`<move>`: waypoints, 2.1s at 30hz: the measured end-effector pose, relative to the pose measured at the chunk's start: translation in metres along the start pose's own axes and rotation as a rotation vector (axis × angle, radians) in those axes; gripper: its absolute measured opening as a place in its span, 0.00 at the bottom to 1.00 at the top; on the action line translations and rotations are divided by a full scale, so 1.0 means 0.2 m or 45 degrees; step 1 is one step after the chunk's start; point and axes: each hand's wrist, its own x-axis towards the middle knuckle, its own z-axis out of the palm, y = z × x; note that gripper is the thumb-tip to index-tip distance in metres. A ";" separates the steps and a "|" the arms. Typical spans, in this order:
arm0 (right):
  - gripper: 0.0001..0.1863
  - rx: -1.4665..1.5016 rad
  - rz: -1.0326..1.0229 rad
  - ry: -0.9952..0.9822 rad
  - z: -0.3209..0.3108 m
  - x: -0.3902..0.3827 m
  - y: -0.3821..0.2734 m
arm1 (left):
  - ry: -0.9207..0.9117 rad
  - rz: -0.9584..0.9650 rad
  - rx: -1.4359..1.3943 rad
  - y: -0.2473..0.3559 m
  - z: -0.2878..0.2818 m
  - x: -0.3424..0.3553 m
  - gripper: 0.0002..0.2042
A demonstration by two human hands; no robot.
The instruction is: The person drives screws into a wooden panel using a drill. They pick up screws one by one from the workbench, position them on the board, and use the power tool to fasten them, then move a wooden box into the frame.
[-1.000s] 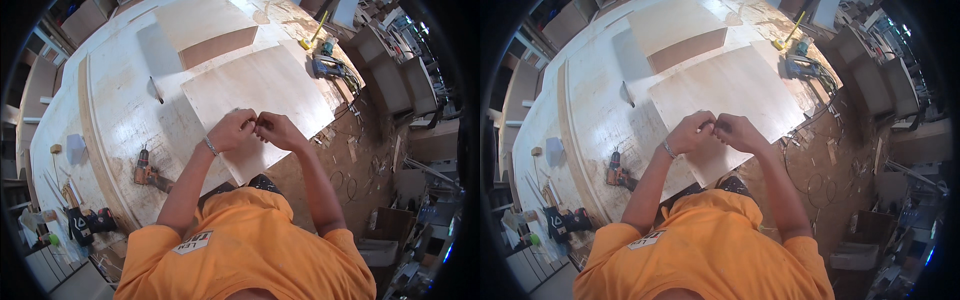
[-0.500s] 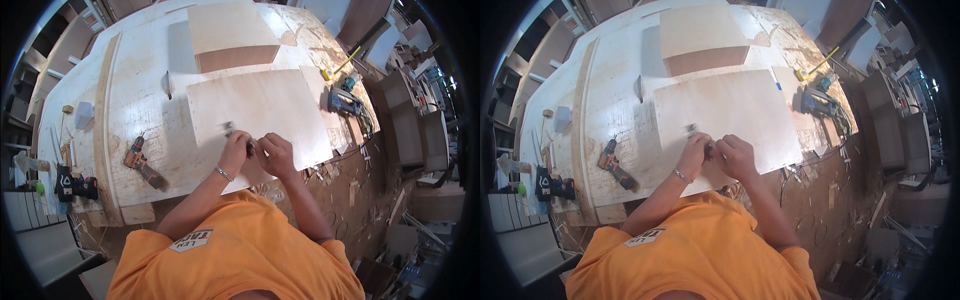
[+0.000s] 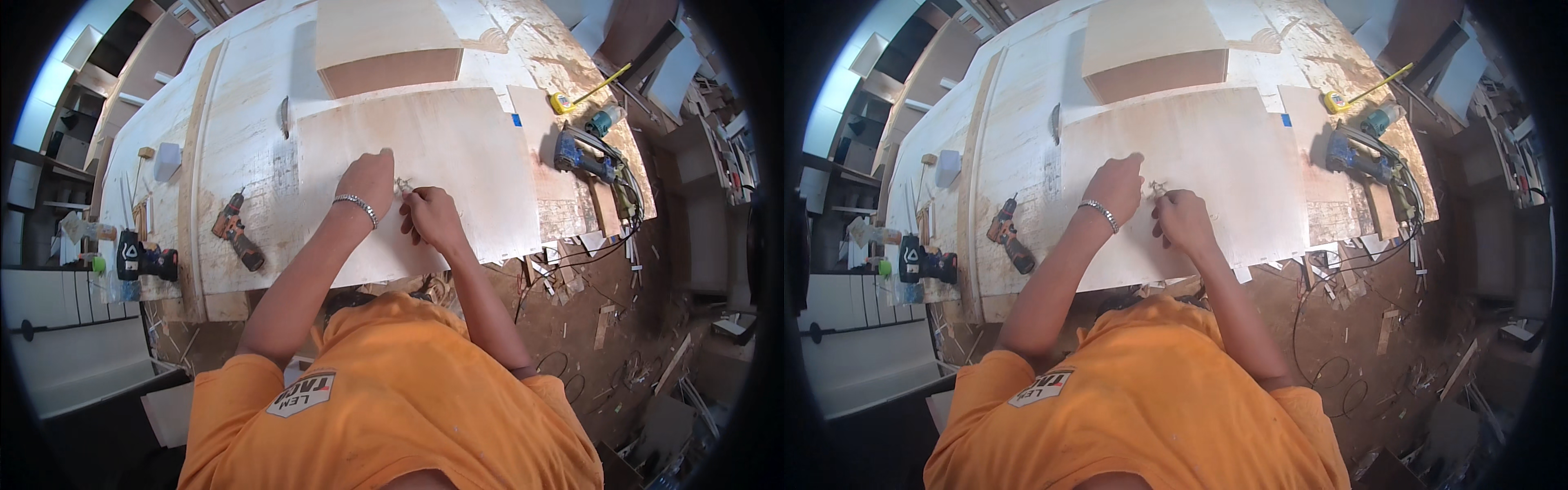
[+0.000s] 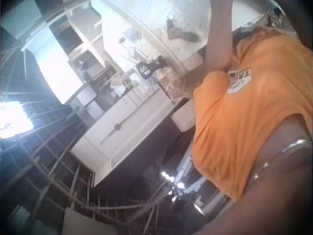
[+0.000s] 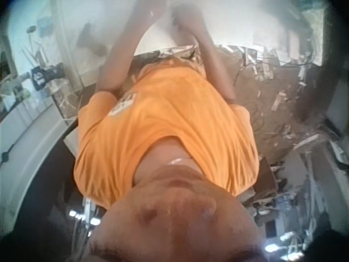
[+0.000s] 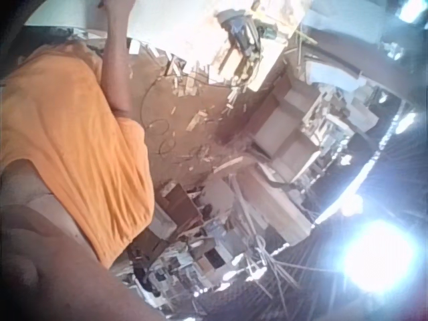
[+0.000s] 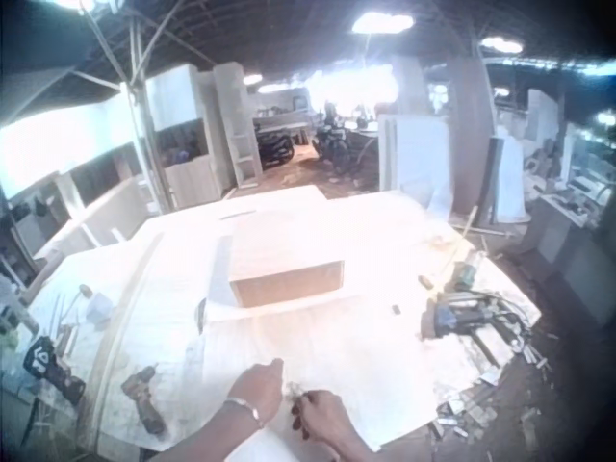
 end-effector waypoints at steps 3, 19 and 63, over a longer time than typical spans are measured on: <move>0.24 -0.082 0.002 -0.008 0.00 -0.01 0.02 | -0.107 -0.022 -0.412 -0.10 -0.01 -0.01 0.15; 0.15 -0.609 -0.782 -0.595 1.23 0.06 -0.39 | -0.970 -0.793 -0.573 -1.52 0.17 -1.50 0.18; 0.16 0.386 -0.354 0.613 0.14 -1.37 0.90 | -0.017 0.353 -0.280 -0.20 0.18 -0.24 0.04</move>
